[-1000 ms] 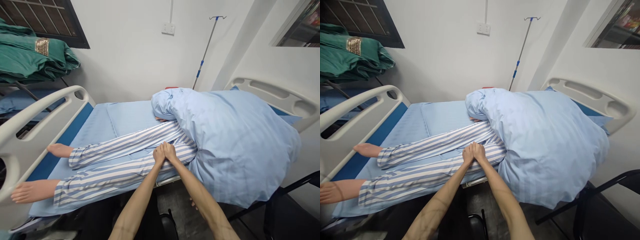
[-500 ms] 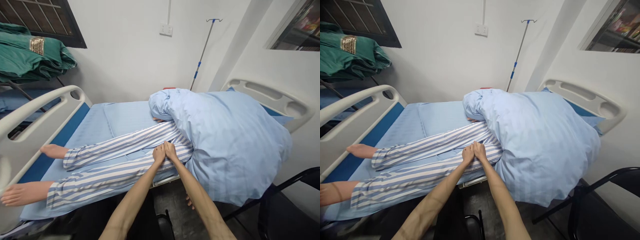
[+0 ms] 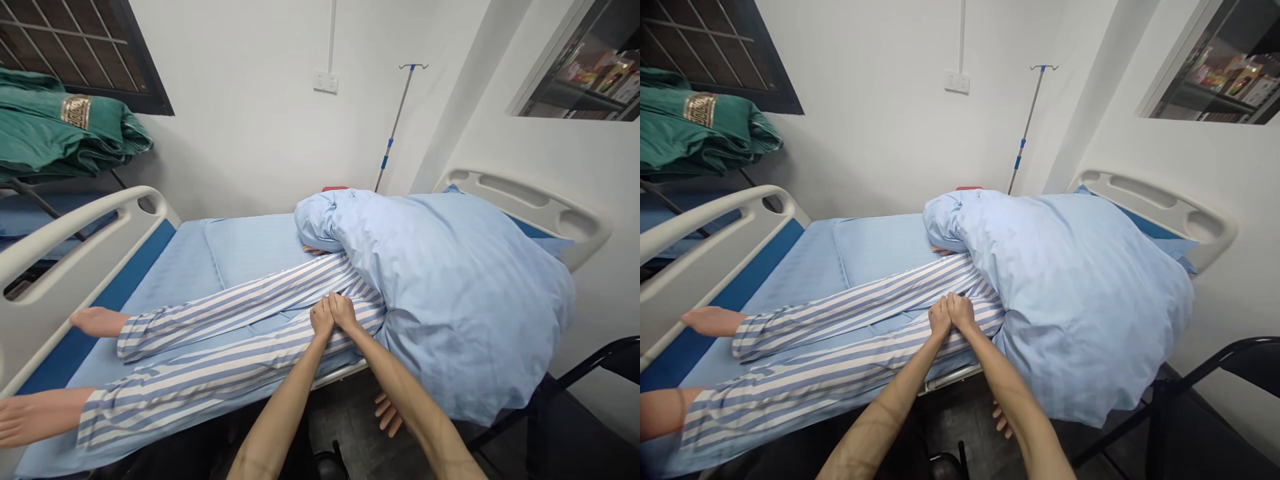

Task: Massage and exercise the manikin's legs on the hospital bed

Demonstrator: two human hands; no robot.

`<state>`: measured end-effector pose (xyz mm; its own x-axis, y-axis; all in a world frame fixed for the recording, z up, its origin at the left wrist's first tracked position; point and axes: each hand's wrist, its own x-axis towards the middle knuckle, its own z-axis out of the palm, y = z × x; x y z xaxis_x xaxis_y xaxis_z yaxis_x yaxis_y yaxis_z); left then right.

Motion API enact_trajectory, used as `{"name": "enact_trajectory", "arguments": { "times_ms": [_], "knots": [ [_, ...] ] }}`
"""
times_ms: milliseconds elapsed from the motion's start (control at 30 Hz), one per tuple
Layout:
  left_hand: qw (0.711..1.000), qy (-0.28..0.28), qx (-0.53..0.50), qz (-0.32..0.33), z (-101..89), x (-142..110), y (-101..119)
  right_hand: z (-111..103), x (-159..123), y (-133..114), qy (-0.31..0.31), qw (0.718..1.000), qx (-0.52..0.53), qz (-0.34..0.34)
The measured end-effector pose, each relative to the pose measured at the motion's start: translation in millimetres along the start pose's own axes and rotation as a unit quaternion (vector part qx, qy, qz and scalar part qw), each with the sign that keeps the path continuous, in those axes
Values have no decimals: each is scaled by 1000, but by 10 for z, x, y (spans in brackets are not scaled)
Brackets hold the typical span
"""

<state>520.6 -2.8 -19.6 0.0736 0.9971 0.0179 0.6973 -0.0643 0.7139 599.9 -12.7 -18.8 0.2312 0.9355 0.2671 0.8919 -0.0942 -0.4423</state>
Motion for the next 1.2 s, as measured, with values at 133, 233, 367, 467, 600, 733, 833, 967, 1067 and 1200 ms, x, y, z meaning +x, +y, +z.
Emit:
{"name": "enact_trajectory", "arguments": {
  "times_ms": [133, 233, 367, 467, 600, 733, 833, 967, 1067, 1200],
  "knots": [
    [999, -14, 35, 16, 25, -23, 12, -102, 10, 51, -14, 998, -54, -21],
    [999, -19, 41, 13, 45, -41, 22, -71, 1, 114, -8, 999, -38, -13],
    [999, -28, 37, -9, 15, -31, 65, -14, -16, 145, 11, 1000, 3, 0],
    [999, -48, 24, -4, 1, 14, 138, -11, -12, 154, 35, 999, 35, 21],
    [998, -36, -23, 36, 96, 52, 213, 1, 4, 211, 75, 992, 94, 48],
    [998, -11, -50, 38, 204, 36, 184, 35, 20, 244, 76, 989, 111, 67],
    [999, -21, -36, 28, 191, 30, 155, 0, 43, 222, 41, 995, 67, 54],
    [999, -25, -13, 17, 138, 14, 180, -151, 72, 232, -30, 998, -48, -1],
    [1000, -25, 0, 16, 127, -22, 212, -227, 59, 291, -51, 995, -87, -18],
    [999, -42, 13, 14, 112, -55, 234, -189, 16, 357, -3, 999, -47, 4]
  ]
}}
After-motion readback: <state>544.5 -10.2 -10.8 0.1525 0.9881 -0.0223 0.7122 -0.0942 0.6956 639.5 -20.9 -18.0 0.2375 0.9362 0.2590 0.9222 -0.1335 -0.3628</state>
